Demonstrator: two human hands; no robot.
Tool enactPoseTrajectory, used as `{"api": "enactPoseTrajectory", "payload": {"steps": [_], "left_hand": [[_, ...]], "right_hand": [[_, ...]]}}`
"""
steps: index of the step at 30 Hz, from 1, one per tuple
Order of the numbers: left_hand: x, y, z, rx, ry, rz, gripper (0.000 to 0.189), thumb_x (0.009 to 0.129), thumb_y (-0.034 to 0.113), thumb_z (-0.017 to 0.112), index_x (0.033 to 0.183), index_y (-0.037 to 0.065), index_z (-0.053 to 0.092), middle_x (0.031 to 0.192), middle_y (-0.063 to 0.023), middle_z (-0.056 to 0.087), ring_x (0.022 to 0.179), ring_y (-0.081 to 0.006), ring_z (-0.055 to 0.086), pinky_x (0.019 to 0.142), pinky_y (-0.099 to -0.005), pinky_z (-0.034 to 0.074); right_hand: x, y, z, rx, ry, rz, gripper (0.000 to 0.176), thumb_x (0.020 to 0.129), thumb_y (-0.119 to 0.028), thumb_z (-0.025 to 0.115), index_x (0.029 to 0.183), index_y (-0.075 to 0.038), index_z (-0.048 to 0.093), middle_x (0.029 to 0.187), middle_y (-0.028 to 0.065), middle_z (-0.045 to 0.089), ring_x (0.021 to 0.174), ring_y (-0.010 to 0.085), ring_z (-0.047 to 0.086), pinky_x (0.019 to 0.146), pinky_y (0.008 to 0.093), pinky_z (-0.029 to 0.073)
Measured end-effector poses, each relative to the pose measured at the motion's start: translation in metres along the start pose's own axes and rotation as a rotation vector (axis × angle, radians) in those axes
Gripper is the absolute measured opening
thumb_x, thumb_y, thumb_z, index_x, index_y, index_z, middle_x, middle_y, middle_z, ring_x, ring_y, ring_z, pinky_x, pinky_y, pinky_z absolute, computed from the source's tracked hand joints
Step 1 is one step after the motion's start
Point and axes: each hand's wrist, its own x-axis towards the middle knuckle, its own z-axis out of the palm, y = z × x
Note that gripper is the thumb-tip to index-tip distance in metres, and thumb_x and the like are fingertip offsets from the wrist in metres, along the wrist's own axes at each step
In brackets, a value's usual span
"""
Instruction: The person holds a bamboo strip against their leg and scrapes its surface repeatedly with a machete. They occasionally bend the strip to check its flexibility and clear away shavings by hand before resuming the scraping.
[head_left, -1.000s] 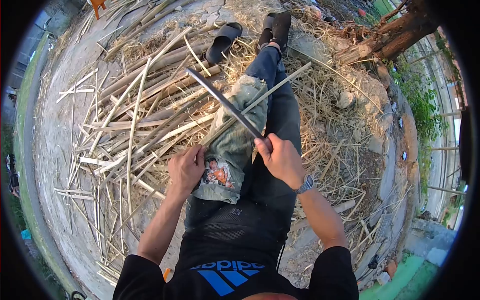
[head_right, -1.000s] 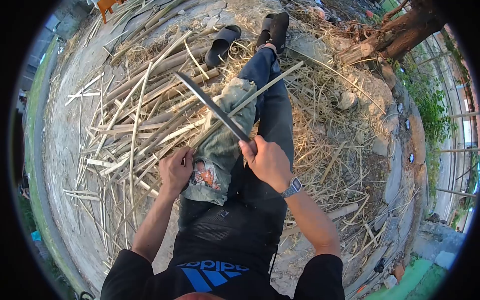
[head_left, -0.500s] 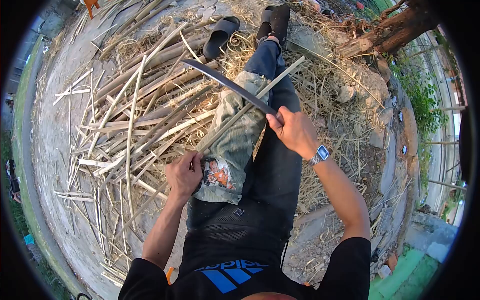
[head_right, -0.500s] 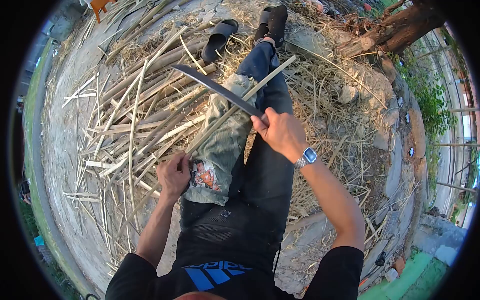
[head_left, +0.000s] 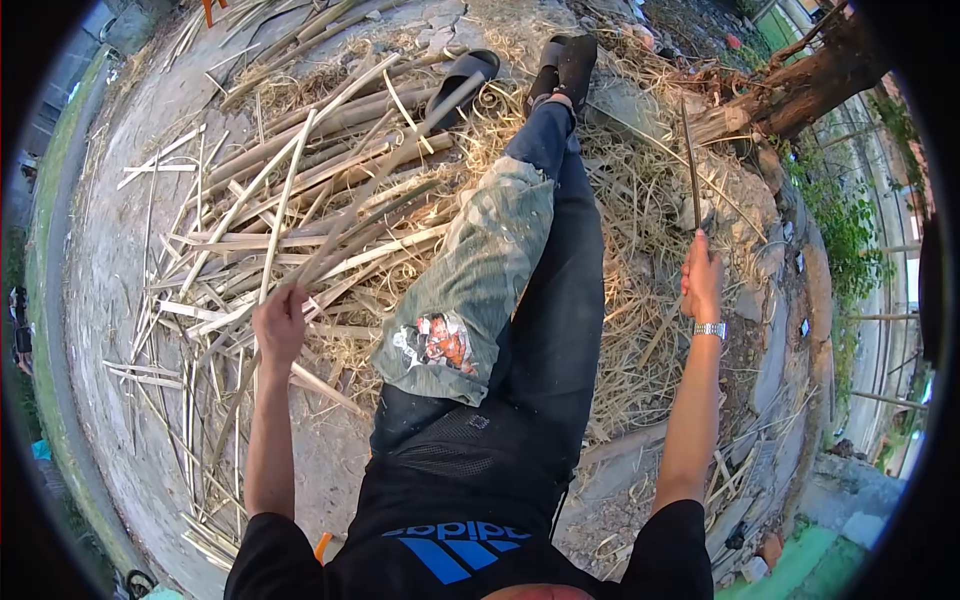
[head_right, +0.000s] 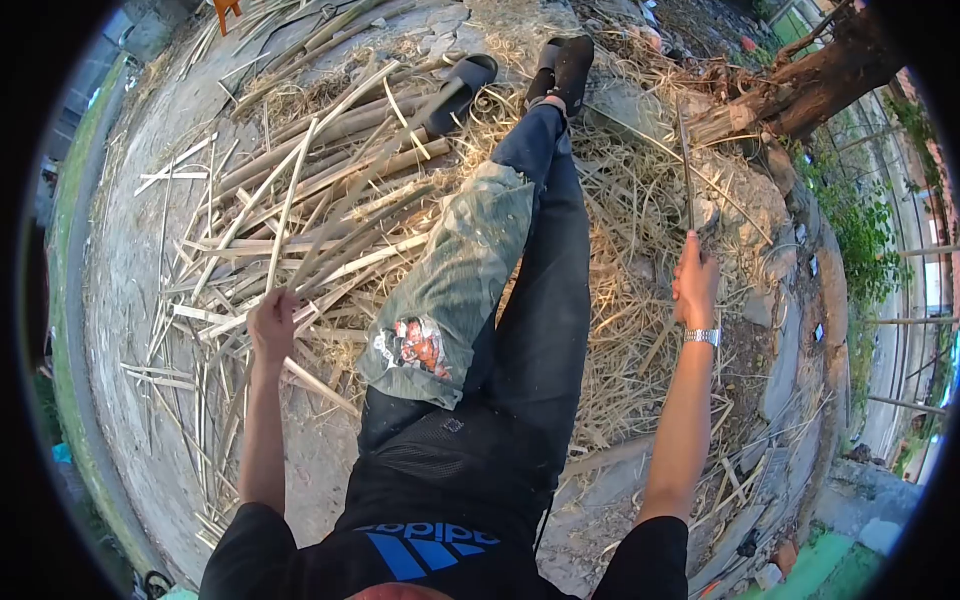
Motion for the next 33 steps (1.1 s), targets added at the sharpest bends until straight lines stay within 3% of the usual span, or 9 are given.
{"api": "enactPoseTrajectory", "payload": {"steps": [6, 10, 12, 15, 17, 19, 25, 29, 33], "left_hand": [[0.014, -0.047, -0.052, -0.402, -0.223, -0.532, 0.022, 0.106, 0.017, 0.062, 0.097, -0.001, 0.07, 0.069, -0.0016, 0.066, 0.053, -0.0032, 0.048, 0.047, -0.0231, 0.036], [0.067, 0.023, -0.072, -0.417, 0.286, -0.105, 0.014, 0.107, 0.013, 0.06, 0.105, 0.002, 0.069, 0.08, -0.0034, 0.071, 0.054, -0.0009, 0.049, 0.047, -0.0175, 0.035], [0.117, 0.077, -0.101, -0.26, 0.545, 0.184, 0.012, 0.103, 0.01, 0.066, 0.105, -0.001, 0.068, 0.077, -0.0062, 0.071, 0.053, -0.0027, 0.052, 0.046, -0.0195, 0.039], [0.19, 0.15, -0.149, -0.629, 0.834, 0.388, 0.019, 0.103, 0.012, 0.067, 0.092, -0.003, 0.061, 0.07, -0.0092, 0.062, 0.052, -0.0095, 0.047, 0.046, -0.0219, 0.032], [0.219, 0.173, -0.18, -0.822, 0.612, 0.508, 0.048, 0.101, 0.049, 0.062, 0.076, 0.01, 0.051, 0.061, -0.0015, 0.039, 0.051, -0.0107, 0.035, 0.052, -0.028, 0.029], [0.231, 0.2, -0.181, -1.373, 0.292, 0.588, 0.029, 0.085, 0.037, 0.067, 0.07, 0.017, 0.053, 0.058, 0.003, 0.04, 0.049, -0.0103, 0.035, 0.053, -0.0263, 0.027], [0.213, 0.279, -0.078, -2.089, -0.347, 0.54, 0.055, 0.08, 0.062, 0.076, 0.063, 0.023, 0.042, 0.051, 0.0083, 0.033, 0.043, -0.0064, 0.032, 0.045, -0.0242, 0.028], [0.17, 0.293, 0.032, -2.307, -0.406, 0.318, 0.075, 0.088, 0.09, 0.044, 0.06, 0.022, 0.028, 0.051, 0.0067, 0.028, 0.045, -0.01, 0.029, 0.046, -0.0276, 0.025], [0.126, 0.307, 0.082, -2.431, -0.45, 0.034, 0.079, 0.086, 0.093, 0.04, 0.059, 0.021, 0.026, 0.05, 0.007, 0.024, 0.044, -0.0111, 0.031, 0.048, -0.0272, 0.025]], "right_hand": [[-0.03, 0.022, 0.006, -0.108, -0.05, 0.036, 0.062, 0.099, -0.062, 0.059, 0.072, -0.006, 0.052, 0.058, 0.0013, 0.051, 0.041, 0.0109, 0.046, 0.038, 0.0298, 0.037], [-0.056, 0.012, 0.021, 0.006, -0.16, 0.085, 0.053, 0.097, -0.049, 0.07, 0.071, -0.008, 0.05, 0.059, 0.0003, 0.051, 0.043, 0.0099, 0.05, 0.039, 0.0281, 0.042], [-0.071, -0.001, 0.028, -0.044, -0.268, -0.165, 0.046, 0.094, -0.037, 0.077, 0.071, -0.008, 0.049, 0.061, 0.0006, 0.053, 0.046, 0.0108, 0.055, 0.042, 0.0286, 0.048], [-0.099, -0.036, 0.036, 0.059, -0.312, -0.266, 0.033, 0.093, -0.022, 0.079, 0.079, -0.005, 0.054, 0.071, 0.0025, 0.058, 0.051, 0.0123, 0.06, 0.051, 0.0294, 0.053], [-0.109, -0.059, 0.036, 0.135, -0.32, -0.333, 0.029, 0.093, -0.02, 0.079, 0.083, -0.004, 0.056, 0.076, 0.0032, 0.06, 0.052, 0.0126, 0.061, 0.053, 0.0291, 0.053], [-0.116, -0.082, 0.026, -0.138, -0.2, -0.968, 0.023, 0.093, -0.016, 0.079, 0.103, -0.002, 0.064, 0.084, 0.0009, 0.059, 0.053, 0.0113, 0.058, 0.055, 0.0268, 0.05], [-0.188, -0.166, -0.002, 0.224, -0.279, -0.694, 0.058, 0.091, -0.014, 0.082, 0.142, -0.002, 0.057, 0.086, -0.0037, 0.051, 0.053, 0.0044, 0.047, 0.048, 0.0216, 0.039], [-0.2, -0.163, -0.012, 0.216, -0.336, -0.497, 0.045, 0.089, -0.013, 0.084, 0.126, 0.0, 0.064, 0.097, 0.0061, 0.072, 0.057, 0.005, 0.054, 0.051, 0.0237, 0.043], [-0.202, -0.12, -0.001, 0.219, -0.486, -0.59, 0.031, 0.084, -0.012, 0.087, 0.106, 0.002, 0.069, 0.104, 0.013, 0.076, 0.063, 0.0099, 0.06, 0.059, 0.0285, 0.05]]}}
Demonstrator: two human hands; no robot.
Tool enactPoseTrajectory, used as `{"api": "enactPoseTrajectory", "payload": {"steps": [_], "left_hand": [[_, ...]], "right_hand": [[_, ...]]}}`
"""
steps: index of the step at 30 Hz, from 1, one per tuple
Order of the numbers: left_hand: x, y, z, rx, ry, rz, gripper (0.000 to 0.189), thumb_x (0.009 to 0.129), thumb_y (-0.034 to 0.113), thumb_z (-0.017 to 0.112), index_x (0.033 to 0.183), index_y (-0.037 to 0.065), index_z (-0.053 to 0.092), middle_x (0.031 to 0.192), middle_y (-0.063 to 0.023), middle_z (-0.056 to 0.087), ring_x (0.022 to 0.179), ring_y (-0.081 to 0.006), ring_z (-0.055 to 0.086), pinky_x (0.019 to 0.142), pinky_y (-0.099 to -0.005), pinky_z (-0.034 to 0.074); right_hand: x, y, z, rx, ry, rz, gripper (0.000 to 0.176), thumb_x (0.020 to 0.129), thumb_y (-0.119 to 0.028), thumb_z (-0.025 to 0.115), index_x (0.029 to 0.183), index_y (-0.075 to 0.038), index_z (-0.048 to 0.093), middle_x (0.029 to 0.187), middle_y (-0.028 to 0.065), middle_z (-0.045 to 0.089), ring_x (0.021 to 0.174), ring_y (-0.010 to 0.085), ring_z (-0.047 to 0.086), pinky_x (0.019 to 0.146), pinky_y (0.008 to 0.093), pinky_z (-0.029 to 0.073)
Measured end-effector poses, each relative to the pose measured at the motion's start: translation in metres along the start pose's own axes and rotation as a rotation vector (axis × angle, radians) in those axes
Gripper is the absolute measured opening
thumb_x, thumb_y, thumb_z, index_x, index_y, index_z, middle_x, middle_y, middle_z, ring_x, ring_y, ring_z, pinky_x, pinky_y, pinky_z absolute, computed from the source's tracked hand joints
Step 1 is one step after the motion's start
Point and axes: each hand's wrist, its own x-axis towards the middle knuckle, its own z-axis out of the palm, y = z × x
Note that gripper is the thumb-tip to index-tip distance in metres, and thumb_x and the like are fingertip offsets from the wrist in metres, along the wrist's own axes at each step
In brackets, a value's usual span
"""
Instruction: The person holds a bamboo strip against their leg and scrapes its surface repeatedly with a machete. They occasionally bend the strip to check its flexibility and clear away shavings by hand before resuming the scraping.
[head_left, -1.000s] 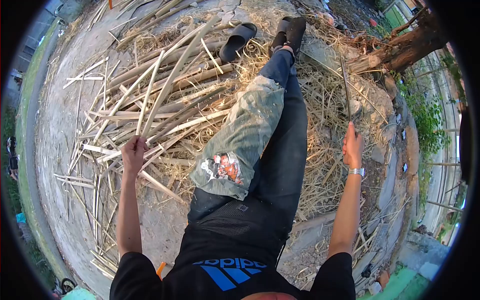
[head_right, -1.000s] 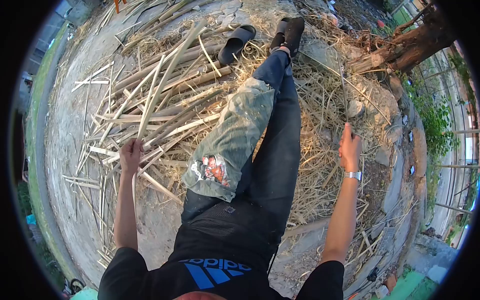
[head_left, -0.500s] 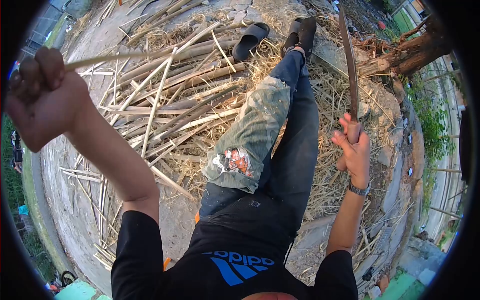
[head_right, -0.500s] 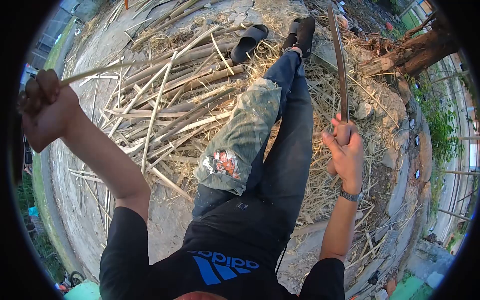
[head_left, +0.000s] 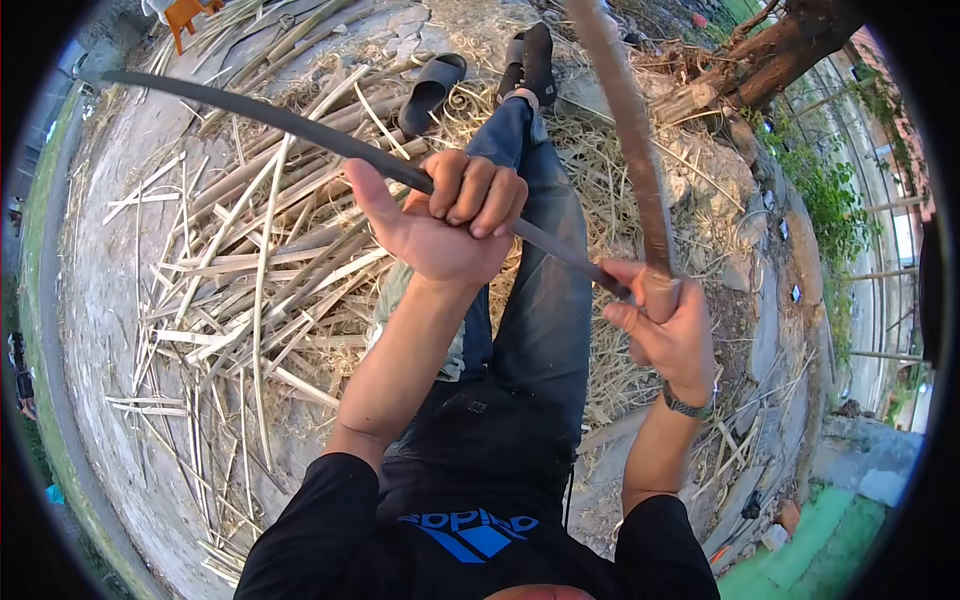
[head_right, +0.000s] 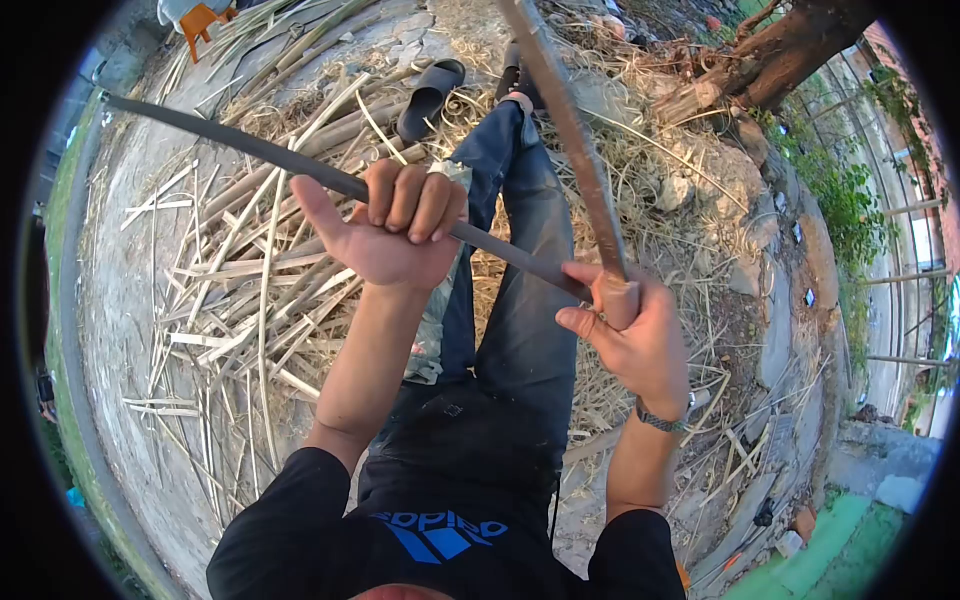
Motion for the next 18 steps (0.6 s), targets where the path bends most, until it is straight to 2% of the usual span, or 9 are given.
{"api": "enactPoseTrajectory", "payload": {"steps": [2, 5, 9, 12, 13, 14, 15, 17, 18], "left_hand": [[-0.01, -0.012, -0.004, -0.017, 0.091, -0.045, 0.079, 0.086, 0.093, 0.039, 0.059, 0.02, 0.026, 0.049, 0.0066, 0.025, 0.045, -0.0116, 0.033, 0.049, -0.028, 0.026], [-0.018, -0.018, -0.008, 0.269, 0.192, -0.153, 0.073, 0.1, 0.079, 0.03, 0.067, 0.015, 0.037, 0.058, 0.0012, 0.04, 0.055, -0.0146, 0.045, 0.056, -0.0293, 0.036], [-0.023, -0.008, -0.021, 0.574, 0.33, -0.134, 0.062, 0.109, 0.062, 0.031, 0.083, 0.009, 0.051, 0.071, -0.0043, 0.054, 0.066, -0.0175, 0.056, 0.065, -0.0305, 0.044], [-0.027, 0.019, -0.032, 1.025, 0.391, -0.081, 0.048, 0.112, 0.045, 0.041, 0.117, 0.001, 0.059, 0.082, -0.0076, 0.066, 0.084, -0.0192, 0.068, 0.077, -0.0318, 0.049], [-0.024, 0.031, -0.031, 1.186, 0.396, -0.031, 0.05, 0.113, 0.044, 0.04, 0.128, -0.001, 0.057, 0.095, -0.0096, 0.067, 0.088, -0.0189, 0.068, 0.079, -0.0323, 0.05], [-0.026, 0.033, -0.045, 1.312, 0.47, 0.259, 0.053, 0.11, 0.04, 0.049, 0.14, -0.003, 0.047, 0.125, -0.0224, 0.063, 0.11, -0.0244, 0.063, 0.099, -0.0398, 0.049], [-0.017, 0.045, -0.061, 1.315, 0.469, 0.253, 0.053, 0.11, 0.04, 0.049, 0.14, -0.003, 0.047, 0.125, -0.0224, 0.063, 0.11, -0.0244, 0.063, 0.099, -0.0398, 0.049], [-0.004, 0.085, -0.089, 2.044, 0.08, 1.325, 0.064, 0.104, 0.05, 0.057, 0.147, 0.004, 0.047, 0.143, -0.0213, 0.054, 0.13, -0.0288, 0.054, 0.118, -0.0498, 0.035], [-0.016, 0.101, -0.083, 2.044, 0.073, 1.316, 0.064, 0.104, 0.05, 0.057, 0.147, 0.004, 0.047, 0.143, -0.0213, 0.054, 0.13, -0.0288, 0.054, 0.118, -0.0498, 0.035]], "right_hand": [[-0.01, 0.004, 0.003, -0.171, -0.009, 0.301, 0.026, 0.081, -0.011, 0.089, 0.091, 0.003, 0.07, 0.094, 0.0114, 0.075, 0.072, 0.0139, 0.065, 0.069, 0.032, 0.053], [-0.019, 0.016, 0.01, -0.341, -0.051, 0.398, 0.025, 0.078, -0.013, 0.09, 0.085, 0.002, 0.071, 0.09, 0.0094, 0.073, 0.076, 0.0135, 0.068, 0.07, 0.0303, 0.054], [-0.03, 0.034, 0.015, -0.072, -0.016, 0.401, 0.034, 0.077, -0.012, 0.089, 0.093, 0.004, 0.064, 0.089, 0.0095, 0.073, 0.079, 0.015, 0.069, 0.073, 0.0306, 0.056], [-0.027, 0.036, 0.018, -0.096, 0.001, 0.386, 0.033, 0.076, -0.008, 0.086, 0.092, 0.003, 0.059, 0.09, 0.0111, 0.073, 0.081, 0.0161, 0.07, 0.074, 0.0325, 0.057], [-0.026, 0.037, 0.017, -0.091, 0.001, 0.386, 0.033, 0.076, -0.008, 0.086, 0.092, 0.003, 0.059, 0.09, 0.0111, 0.073, 0.081, 0.0161, 0.07, 0.074, 0.0325, 0.057], [-0.024, 0.039, 0.013, -0.123, -0.025, 0.401, 0.031, 0.076, -0.004, 0.084, 0.092, 0.002, 0.058, 0.09, 0.0116, 0.073, 0.082, 0.0163, 0.07, 0.075, 0.0329, 0.058], [-0.023, 0.041, 0.008, -0.155, -0.052, 0.418, 0.031, 0.076, -0.001, 0.083, 0.092, 0.001, 0.057, 0.091, 0.0121, 0.073, 0.084, 0.0165, 0.071, 0.076, 0.0333, 0.058], [-0.021, 0.048, -0.004, -0.168, -0.111, 0.43, 0.03, 0.076, 0.0, 0.081, 0.093, 0.001, 0.056, 0.091, 0.0123, 0.073, 0.086, 0.0172, 0.071, 0.077, 0.0337, 0.058], [-0.019, 0.052, -0.008, -0.185, -0.169, 0.432, 0.03, 0.076, 0.002, 0.08, 0.094, 0.001, 0.056, 0.091, 0.0125, 0.073, 0.087, 0.0179, 0.072, 0.079, 0.0341, 0.058]]}}
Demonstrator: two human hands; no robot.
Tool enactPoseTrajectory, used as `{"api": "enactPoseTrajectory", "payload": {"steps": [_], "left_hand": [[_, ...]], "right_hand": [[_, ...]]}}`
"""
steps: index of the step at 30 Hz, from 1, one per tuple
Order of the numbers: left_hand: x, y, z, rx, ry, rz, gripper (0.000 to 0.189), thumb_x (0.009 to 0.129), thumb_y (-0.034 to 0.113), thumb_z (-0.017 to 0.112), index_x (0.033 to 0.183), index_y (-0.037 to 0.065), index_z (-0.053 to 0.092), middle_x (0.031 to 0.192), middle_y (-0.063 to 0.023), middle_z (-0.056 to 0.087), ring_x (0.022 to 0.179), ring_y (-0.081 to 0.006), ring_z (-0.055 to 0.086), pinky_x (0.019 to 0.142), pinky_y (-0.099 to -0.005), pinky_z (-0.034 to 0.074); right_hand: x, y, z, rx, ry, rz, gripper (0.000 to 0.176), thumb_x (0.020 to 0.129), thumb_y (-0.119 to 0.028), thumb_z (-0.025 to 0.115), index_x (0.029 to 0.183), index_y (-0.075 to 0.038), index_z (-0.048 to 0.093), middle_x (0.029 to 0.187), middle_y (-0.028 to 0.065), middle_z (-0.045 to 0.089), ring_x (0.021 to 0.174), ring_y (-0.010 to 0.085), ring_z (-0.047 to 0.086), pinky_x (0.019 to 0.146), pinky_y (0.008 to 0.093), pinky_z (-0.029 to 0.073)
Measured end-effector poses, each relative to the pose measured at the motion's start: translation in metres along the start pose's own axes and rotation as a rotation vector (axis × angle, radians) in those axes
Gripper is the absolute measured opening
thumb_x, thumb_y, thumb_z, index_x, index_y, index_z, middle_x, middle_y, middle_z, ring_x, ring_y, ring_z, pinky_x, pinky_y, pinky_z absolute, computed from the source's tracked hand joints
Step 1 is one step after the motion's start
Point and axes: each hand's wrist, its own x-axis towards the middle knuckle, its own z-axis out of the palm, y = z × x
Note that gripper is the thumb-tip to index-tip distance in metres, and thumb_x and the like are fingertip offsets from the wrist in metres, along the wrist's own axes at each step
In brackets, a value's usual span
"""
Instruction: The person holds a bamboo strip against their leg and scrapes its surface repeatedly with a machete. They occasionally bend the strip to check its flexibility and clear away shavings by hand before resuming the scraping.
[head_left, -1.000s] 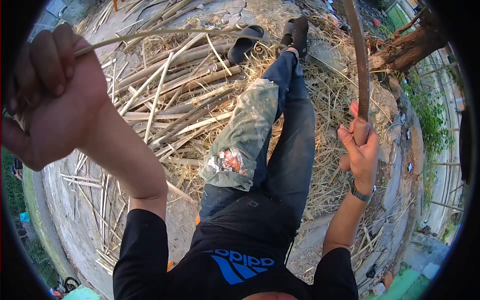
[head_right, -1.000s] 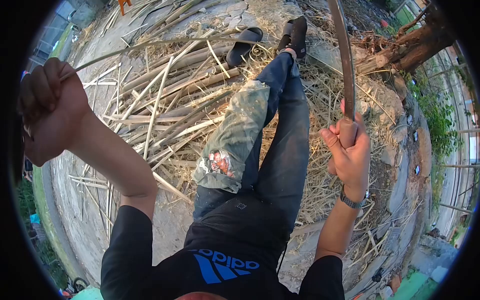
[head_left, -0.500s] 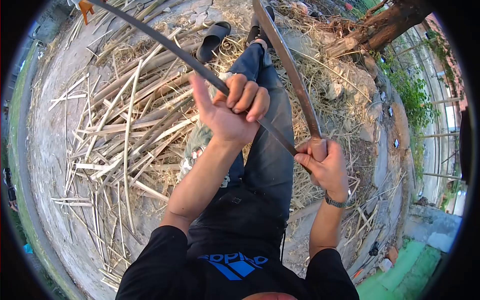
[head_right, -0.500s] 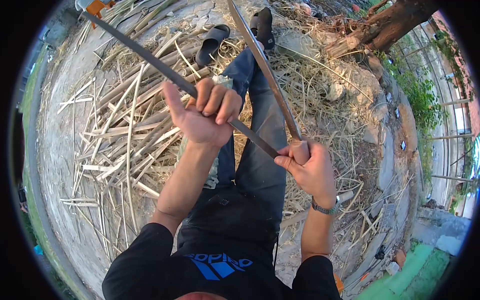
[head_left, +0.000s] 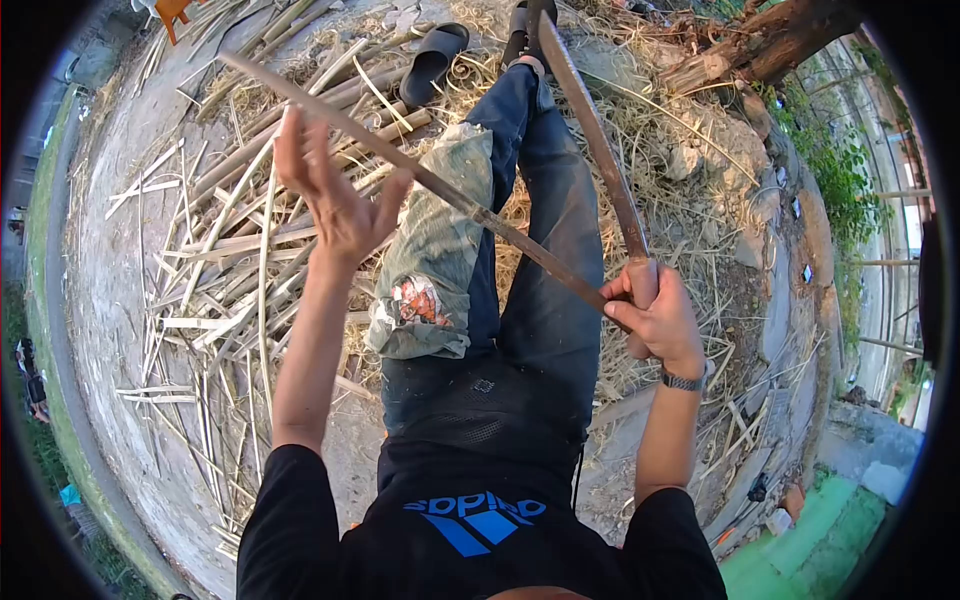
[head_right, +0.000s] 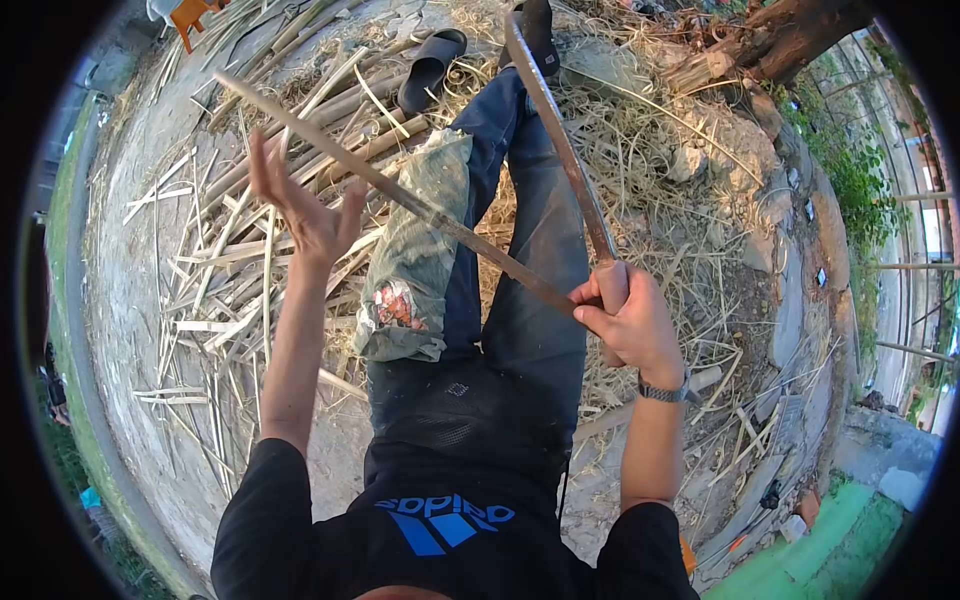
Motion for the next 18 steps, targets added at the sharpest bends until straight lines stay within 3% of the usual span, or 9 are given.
{"api": "enactPoseTrajectory", "payload": {"steps": [2, 5, 8, 9, 11, 13, 15, 16, 18], "left_hand": [[0.017, 0.005, -0.043, 0.012, -1.033, 0.259, 0.072, 0.094, 0.059, 0.068, 0.146, 0.012, 0.053, 0.142, -0.0141, 0.058, 0.138, -0.0281, 0.049, 0.125, -0.0557, 0.021], [0.005, -0.013, -0.063, -0.175, -1.365, 0.172, 0.046, 0.092, 0.035, 0.073, 0.134, 0.018, 0.065, 0.129, -0.005, 0.067, 0.12, -0.0259, 0.064, 0.104, -0.0457, 0.05], [0.002, -0.027, -0.086, -0.054, -1.656, 0.028, 0.039, 0.094, 0.023, 0.07, 0.132, 0.015, 0.066, 0.117, -0.0052, 0.072, 0.099, -0.0301, 0.072, 0.08, -0.0427, 0.058], [0.002, -0.025, -0.091, -0.055, -1.663, 0.03, 0.039, 0.094, 0.023, 0.07, 0.132, 0.015, 0.066, 0.117, -0.0052, 0.072, 0.099, -0.0301, 0.072, 0.08, -0.0427, 0.058], [0.0, -0.022, -0.101, -0.022, -1.539, -0.045, 0.033, 0.095, 0.019, 0.067, 0.127, 0.01, 0.066, 0.107, -0.0103, 0.073, 0.09, -0.0327, 0.072, 0.07, -0.048, 0.057], [0.002, -0.01, -0.106, -0.005, -1.511, -0.15, 0.025, 0.098, 0.016, 0.063, 0.122, 0.008, 0.066, 0.091, -0.0136, 0.073, 0.084, -0.0353, 0.071, 0.07, -0.0499, 0.056], [0.004, 0.006, -0.108, -0.042, -1.697, -0.605, 0.022, 0.101, 0.015, 0.059, 0.12, 0.007, 0.065, 0.082, -0.0154, 0.072, 0.076, -0.0382, 0.071, 0.07, -0.0496, 0.055], [0.0, 0.016, -0.109, -0.149, -1.589, -0.638, 0.021, 0.103, 0.016, 0.057, 0.12, 0.007, 0.065, 0.076, -0.0159, 0.072, 0.07, -0.0392, 0.071, 0.07, -0.0489, 0.055], [-0.006, 0.035, -0.102, -0.202, -1.556, -0.748, 0.019, 0.101, 0.011, 0.057, 0.111, -0.001, 0.068, 0.08, -0.0138, 0.075, 0.065, -0.0274, 0.071, 0.064, -0.0385, 0.055]], "right_hand": [[0.005, 0.005, -0.006, 0.056, -0.027, 0.002, 0.027, 0.077, 0.001, 0.079, 0.094, 0.002, 0.058, 0.09, 0.0116, 0.073, 0.087, 0.018, 0.072, 0.079, 0.0342, 0.058], [0.013, -0.001, -0.009, 0.155, -0.074, -0.022, 0.015, 0.08, -0.001, 0.076, 0.089, 0.003, 0.065, 0.091, 0.0102, 0.074, 0.087, 0.0198, 0.072, 0.078, 0.036, 0.057], [0.02, -0.016, -0.004, -0.381, 0.158, -0.14, 0.013, 0.084, -0.006, 0.077, 0.086, 0.002, 0.067, 0.094, 0.0135, 0.071, 0.081, 0.0319, 0.071, 0.077, 0.0397, 0.056], [0.022, -0.017, 0.0, -0.376, 0.157, -0.135, 0.013, 0.084, -0.006, 0.077, 0.086, 0.002, 0.067, 0.094, 0.0135, 0.071, 0.081, 0.0319, 0.071, 0.077, 0.0397, 0.056], [0.026, -0.017, 0.005, -0.936, 0.673, -0.619, 0.02, 0.084, -0.013, 0.082, 0.085, 0.001, 0.067, 0.083, 0.0113, 0.07, 0.073, 0.0355, 0.067, 0.072, 0.0412, 0.055], [0.027, -0.008, 0.012, -0.827, 0.68, -0.623, 0.03, 0.084, -0.022, 0.085, 0.09, 0.001, 0.067, 0.074, 0.012, 0.067, 0.07, 0.0383, 0.064, 0.069, 0.0431, 0.054], [0.017, -0.006, 0.029, -0.498, 0.55, -0.303, 0.034, 0.087, -0.027, 0.085, 0.094, 0.0, 0.065, 0.074, 0.015, 0.065, 0.068, 0.0388, 0.064, 0.066, 0.0436, 0.053], [0.012, -0.01, 0.039, -0.334, 0.457, -0.223, 0.04, 0.088, -0.032, 0.084, 0.094, 0.0, 0.062, 0.074, 0.0169, 0.064, 0.067, 0.0398, 0.063, 0.062, 0.0424, 0.051], [0.011, -0.004, 0.061, -0.302, 0.44, -0.279, 0.041, 0.089, -0.035, 0.083, 0.089, 0.0, 0.061, 0.071, 0.0157, 0.064, 0.064, 0.0394, 0.063, 0.059, 0.0421, 0.051]]}}
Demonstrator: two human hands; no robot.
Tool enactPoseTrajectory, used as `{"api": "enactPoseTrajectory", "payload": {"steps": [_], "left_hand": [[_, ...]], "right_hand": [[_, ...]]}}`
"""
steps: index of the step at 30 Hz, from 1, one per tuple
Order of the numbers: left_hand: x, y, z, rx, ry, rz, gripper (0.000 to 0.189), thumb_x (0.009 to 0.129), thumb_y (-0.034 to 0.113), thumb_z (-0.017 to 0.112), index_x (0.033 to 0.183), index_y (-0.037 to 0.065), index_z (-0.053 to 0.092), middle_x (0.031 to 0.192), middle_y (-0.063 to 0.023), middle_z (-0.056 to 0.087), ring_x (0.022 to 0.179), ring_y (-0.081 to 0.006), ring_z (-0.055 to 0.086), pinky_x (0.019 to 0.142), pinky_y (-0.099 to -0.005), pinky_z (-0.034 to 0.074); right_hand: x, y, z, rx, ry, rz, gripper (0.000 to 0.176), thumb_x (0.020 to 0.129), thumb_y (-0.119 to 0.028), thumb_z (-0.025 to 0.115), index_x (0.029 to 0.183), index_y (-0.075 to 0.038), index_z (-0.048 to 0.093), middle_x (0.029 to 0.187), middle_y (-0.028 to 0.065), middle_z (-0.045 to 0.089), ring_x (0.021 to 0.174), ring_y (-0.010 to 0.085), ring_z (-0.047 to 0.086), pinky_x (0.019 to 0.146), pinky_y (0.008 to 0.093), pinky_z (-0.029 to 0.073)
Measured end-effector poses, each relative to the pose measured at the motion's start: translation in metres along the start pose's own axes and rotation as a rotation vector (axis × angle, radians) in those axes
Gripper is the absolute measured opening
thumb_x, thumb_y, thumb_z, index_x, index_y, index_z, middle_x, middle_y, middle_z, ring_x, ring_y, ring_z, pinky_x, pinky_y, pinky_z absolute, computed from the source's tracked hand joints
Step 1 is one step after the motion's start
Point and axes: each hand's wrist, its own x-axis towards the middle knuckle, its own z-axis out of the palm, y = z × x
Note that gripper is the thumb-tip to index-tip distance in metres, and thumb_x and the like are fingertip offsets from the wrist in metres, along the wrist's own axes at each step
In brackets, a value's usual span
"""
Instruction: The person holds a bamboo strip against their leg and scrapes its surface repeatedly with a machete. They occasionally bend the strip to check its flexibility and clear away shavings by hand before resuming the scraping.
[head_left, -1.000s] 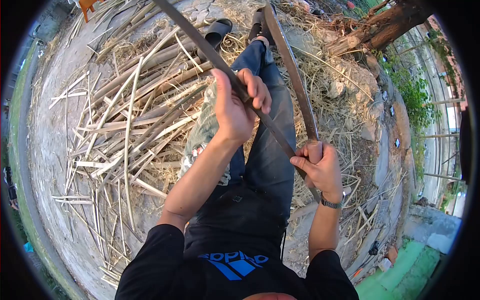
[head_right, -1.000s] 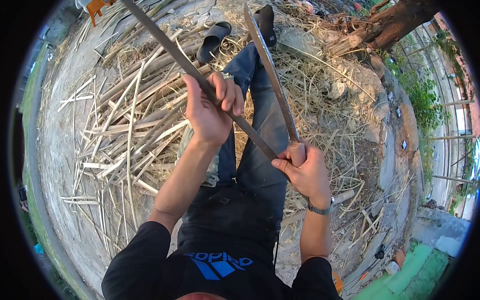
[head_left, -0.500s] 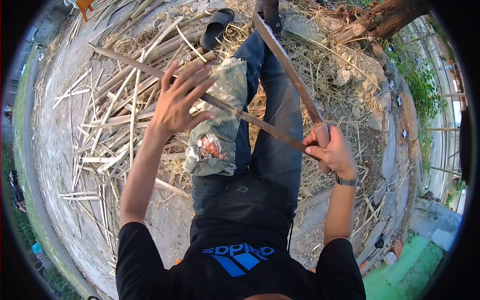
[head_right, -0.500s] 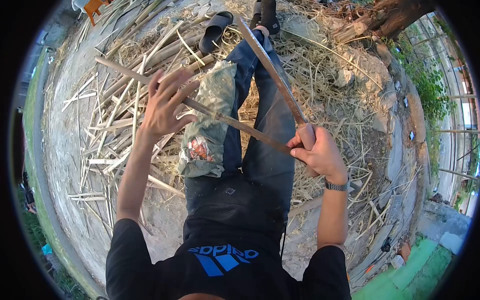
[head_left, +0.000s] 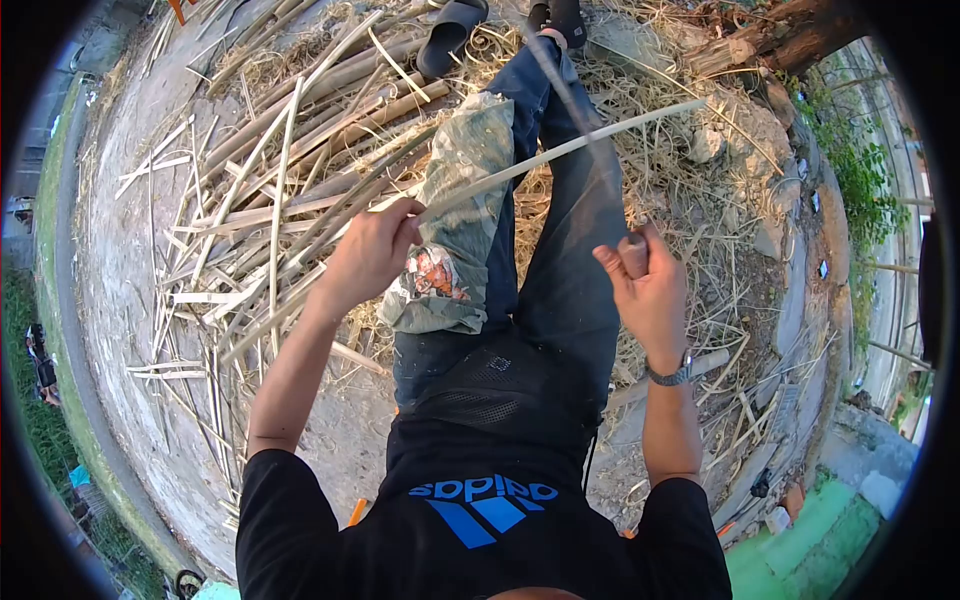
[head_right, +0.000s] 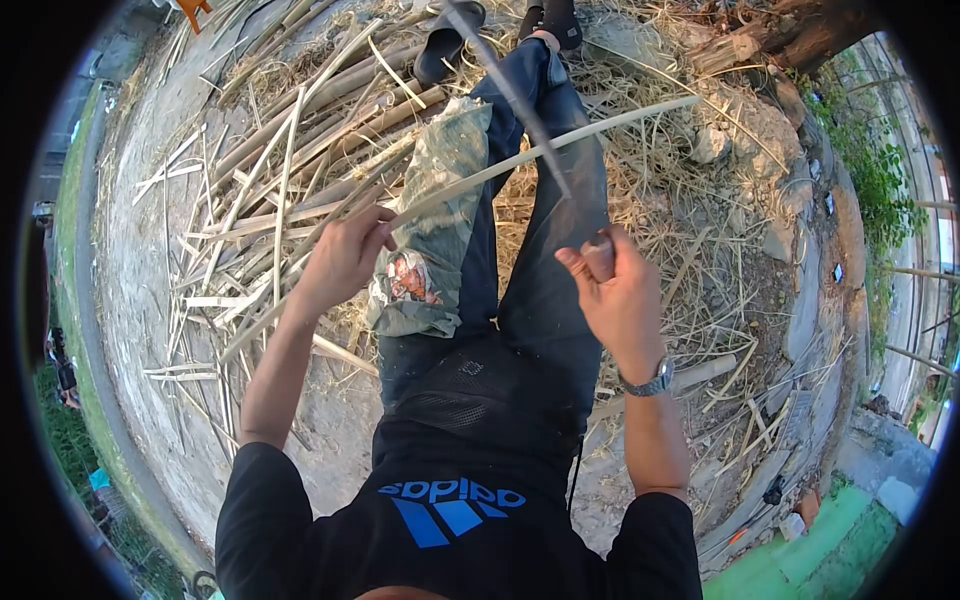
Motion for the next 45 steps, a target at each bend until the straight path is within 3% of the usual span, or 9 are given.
{"api": "enactPoseTrajectory", "payload": {"steps": [2, 7, 10, 21, 22, 26, 33, 39, 45], "left_hand": [[0.006, 0.008, 0.021, -0.17, -0.022, -0.176, 0.02, 0.102, 0.011, 0.058, 0.103, -0.005, 0.07, 0.078, -0.0102, 0.074, 0.055, -0.014, 0.063, 0.056, -0.0316, 0.051], [0.026, 0.002, 0.051, -0.317, 0.162, -0.246, 0.019, 0.102, 0.007, 0.058, 0.103, -0.007, 0.069, 0.077, -0.0091, 0.073, 0.058, -0.0127, 0.063, 0.057, -0.0314, 0.051], [0.03, 0.007, 0.049, -0.313, 0.203, -0.204, 0.018, 0.096, 0.003, 0.058, 0.105, -0.008, 0.069, 0.082, -0.0174, 0.076, 0.072, -0.0297, 0.074, 0.071, -0.0386, 0.056], [0.025, 0.036, 0.074, -0.386, 0.279, -0.244, 0.023, 0.093, -0.003, 0.058, 0.112, -0.009, 0.07, 0.089, -0.0214, 0.077, 0.083, -0.0305, 0.078, 0.075, -0.036, 0.059], [0.025, 0.034, 0.078, -0.433, 0.256, -0.261, 0.024, 0.096, 0.001, 0.061, 0.117, -0.007, 0.07, 0.089, -0.0097, 0.079, 0.067, -0.009, 0.065, 0.062, -0.0274, 0.051], [0.016, 0.026, 0.08, -0.532, 0.192, -0.304, 0.023, 0.097, 0.0, 0.063, 0.117, -0.006, 0.07, 0.088, -0.0057, 0.077, 0.064, -0.0041, 0.058, 0.059, -0.0239, 0.048], [0.015, 0.015, 0.082, -0.789, 0.153, -0.314, 0.021, 0.098, 0.001, 0.061, 0.115, -0.009, 0.068, 0.089, -0.0059, 0.076, 0.064, -0.0044, 0.056, 0.059, -0.0228, 0.047], [0.012, 0.013, 0.052, -0.759, -0.102, -0.429, 0.027, 0.108, 0.016, 0.055, 0.101, -0.006, 0.068, 0.072, -0.0014, 0.064, 0.052, -0.0053, 0.05, 0.05, -0.0236, 0.042], [0.014, 0.008, 0.054, -1.224, -0.155, -0.595, 0.029, 0.109, 0.027, 0.058, 0.102, -0.001, 0.062, 0.071, 0.0003, 0.056, 0.047, -0.0035, 0.04, 0.042, -0.0204, 0.031]], "right_hand": [[-0.004, -0.005, 0.011, 0.041, -0.008, -0.053, 0.044, 0.091, -0.039, 0.081, 0.085, -0.001, 0.06, 0.069, 0.0146, 0.064, 0.061, 0.0389, 0.063, 0.056, 0.0418, 0.05], [0.01, -0.008, 0.054, -0.085, -0.316, -0.069, 0.052, 0.095, -0.052, 0.07, 0.073, -0.006, 0.06, 0.059, 0.0095, 0.064, 0.055, 0.0362, 0.066, 0.051, 0.0451, 0.049], [0.019, -0.013, 0.078, -0.089, -0.315, -0.151, 0.05, 0.096, -0.051, 0.069, 0.073, -0.007, 0.059, 0.061, 0.0089, 0.067, 0.058, 0.0359, 0.068, 0.052, 0.0457, 0.053], [0.081, -0.004, 0.076, -0.355, -0.292, -0.299, 0.049, 0.098, -0.054, 0.063, 0.081, -0.008, 0.063, 0.067, 0.0153, 0.071, 0.063, 0.04, 0.07, 0.055, 0.0511, 0.057], [0.071, 0.001, 0.08, -0.343, -0.354, -0.285, 0.049, 0.097, -0.055, 0.064, 0.081, -0.009, 0.063, 0.068, 0.0152, 0.071, 0.063, 0.0412, 0.07, 0.057, 0.0518, 0.057], [0.102, 0.02, 0.075, -0.378, -0.25, -0.26, 0.049, 0.098, -0.054, 0.064, 0.082, -0.008, 0.064, 0.066, 0.0175, 0.069, 0.063, 0.0415, 0.069, 0.055, 0.0515, 0.055], [0.087, 0.029, 0.06, -0.332, -0.359, -0.363, 0.05, 0.099, -0.053, 0.062, 0.08, -0.007, 0.065, 0.065, 0.0172, 0.068, 0.062, 0.0405, 0.068, 0.055, 0.0515, 0.054], [0.159, 0.081, 0.047, -0.36, 0.02, -0.217, 0.056, 0.102, -0.054, 0.058, 0.076, -0.004, 0.062, 0.063, 0.019, 0.065, 0.059, 0.0434, 0.064, 0.052, 0.0505, 0.05], [0.063, -0.01, 0.045, -0.093, -0.232, -0.326, 0.048, 0.098, -0.053, 0.066, 0.076, -0.011, 0.059, 0.062, 0.008, 0.068, 0.059, 0.0342, 0.069, 0.053, 0.0447, 0.054]]}}
